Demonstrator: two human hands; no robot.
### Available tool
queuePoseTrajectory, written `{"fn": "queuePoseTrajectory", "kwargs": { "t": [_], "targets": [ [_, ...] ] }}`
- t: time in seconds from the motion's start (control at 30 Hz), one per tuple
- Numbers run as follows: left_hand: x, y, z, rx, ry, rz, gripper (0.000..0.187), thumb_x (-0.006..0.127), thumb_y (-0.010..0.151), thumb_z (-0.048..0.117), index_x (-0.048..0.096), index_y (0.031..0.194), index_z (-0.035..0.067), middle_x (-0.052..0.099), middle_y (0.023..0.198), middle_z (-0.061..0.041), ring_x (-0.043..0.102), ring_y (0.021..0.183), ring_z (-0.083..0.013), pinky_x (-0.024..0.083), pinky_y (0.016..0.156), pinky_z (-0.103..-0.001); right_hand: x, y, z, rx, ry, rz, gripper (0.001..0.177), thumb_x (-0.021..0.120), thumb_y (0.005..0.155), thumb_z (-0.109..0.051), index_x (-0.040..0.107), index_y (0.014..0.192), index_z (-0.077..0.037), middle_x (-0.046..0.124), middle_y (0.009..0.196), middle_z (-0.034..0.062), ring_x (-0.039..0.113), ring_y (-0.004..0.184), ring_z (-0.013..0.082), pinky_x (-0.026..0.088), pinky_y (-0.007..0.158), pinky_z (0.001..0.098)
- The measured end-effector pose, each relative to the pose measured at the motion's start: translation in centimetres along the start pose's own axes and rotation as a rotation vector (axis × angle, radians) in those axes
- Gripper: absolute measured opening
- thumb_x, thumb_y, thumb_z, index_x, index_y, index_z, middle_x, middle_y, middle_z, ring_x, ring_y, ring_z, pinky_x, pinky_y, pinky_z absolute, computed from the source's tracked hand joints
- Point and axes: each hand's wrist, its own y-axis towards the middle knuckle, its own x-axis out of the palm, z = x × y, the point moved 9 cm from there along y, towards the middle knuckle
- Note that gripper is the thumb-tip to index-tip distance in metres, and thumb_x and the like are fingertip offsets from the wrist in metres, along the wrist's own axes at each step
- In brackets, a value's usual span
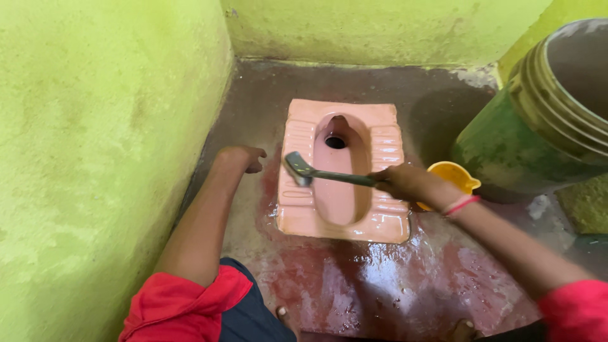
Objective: The person cleans a squat toilet using a brush and water from a pitcher.
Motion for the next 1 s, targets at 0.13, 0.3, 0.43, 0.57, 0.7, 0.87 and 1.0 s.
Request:
{"fn": "queuePoseTrajectory", "kwargs": {
  "t": [0.13, 0.3, 0.43, 0.57, 0.7, 0.87, 1.0],
  "targets": [
    [-1.3, 0.8, 2.4, 0.089, -0.027, 0.048, 0.072, 0.06, 0.083, 0.011, 0.053, 0.151, 0.033, 0.075, 0.12, -0.015, 0.071, 0.106, -0.0294, 0.057, 0.092, -0.044, 0.9, 1.8, -5.2, -0.047, -0.081, 0.185, 0.038, 0.053, 0.099, -0.039, 0.062, 0.133, -0.026, 0.075, 0.102, 0.0176, 0.072, 0.091, 0.0388, 0.058, 0.079, 0.0524],
    [-1.8, 1.1, 4.1, 0.156, 0.025, 0.092, 0.065, 0.064, 0.082, 0.016, 0.061, 0.146, 0.025, 0.074, 0.094, -0.009, 0.071, 0.081, -0.0259, 0.057, 0.074, -0.041, 1.9, 1.4, -6.8, -0.098, -0.105, 0.249, 0.033, 0.051, 0.104, -0.041, 0.064, 0.126, -0.02, 0.074, 0.087, 0.0207, 0.072, 0.079, 0.0405, 0.058, 0.068, 0.0544],
    [-1.7, -0.3, 3.3, 0.07, 0.016, 0.054, 0.083, 0.056, 0.076, 0.005, 0.049, 0.153, 0.037, 0.074, 0.092, -0.008, 0.07, 0.081, -0.0226, 0.057, 0.072, -0.039, 1.7, -2.4, -5.9, 0.011, 0.042, 0.02, 0.029, 0.054, 0.099, -0.035, 0.068, 0.121, -0.022, 0.076, 0.078, 0.0157, 0.074, 0.066, 0.0336, 0.056, 0.064, 0.0497],
    [-1.6, 0.2, 3.2, 0.04, -0.018, 0.019, 0.087, 0.057, 0.076, 0.005, 0.042, 0.157, 0.034, 0.076, 0.097, -0.009, 0.07, 0.084, -0.0232, 0.058, 0.076, -0.04, 0.3, -7.2, -6.4, 0.142, 0.045, -0.134, 0.032, 0.052, 0.104, -0.036, 0.067, 0.117, -0.011, 0.074, 0.076, 0.0136, 0.074, 0.058, 0.026, 0.062, 0.052, 0.0384],
    [-1.9, 0.8, 4.1, 0.102, -0.03, 0.059, 0.084, 0.057, 0.075, 0.006, 0.046, 0.156, 0.029, 0.074, 0.119, -0.011, 0.073, 0.1, -0.0284, 0.058, 0.086, -0.043, -1.0, -7.7, -7.3, 0.146, 0.095, -0.108, 0.033, 0.054, 0.102, -0.034, 0.07, 0.111, -0.006, 0.073, 0.076, 0.0122, 0.072, 0.057, 0.0227, 0.062, 0.05, 0.0372],
    [-2.0, -0.4, 5.0, 0.068, -0.007, 0.026, 0.089, 0.054, 0.075, 0.003, 0.041, 0.158, 0.034, 0.065, 0.14, -0.012, 0.067, 0.119, -0.0309, 0.055, 0.1, -0.045, -0.6, -3.3, -6.8, 0.171, 0.064, 0.008, 0.03, 0.055, 0.102, -0.032, 0.067, 0.12, -0.01, 0.072, 0.077, 0.0129, 0.072, 0.058, 0.0246, 0.06, 0.054, 0.0387],
    [-2.6, -1.6, 5.6, 0.061, -0.012, 0.042, 0.085, 0.056, 0.078, 0.008, 0.041, 0.158, 0.033, 0.065, 0.141, -0.01, 0.065, 0.121, -0.0307, 0.053, 0.103, -0.044, 0.4, 1.1, -6.9, 0.114, 0.069, 0.131, 0.033, 0.055, 0.103, -0.033, 0.065, 0.123, -0.009, 0.072, 0.08, 0.0127, 0.073, 0.059, 0.0259, 0.061, 0.059, 0.0396]
  ]
}}
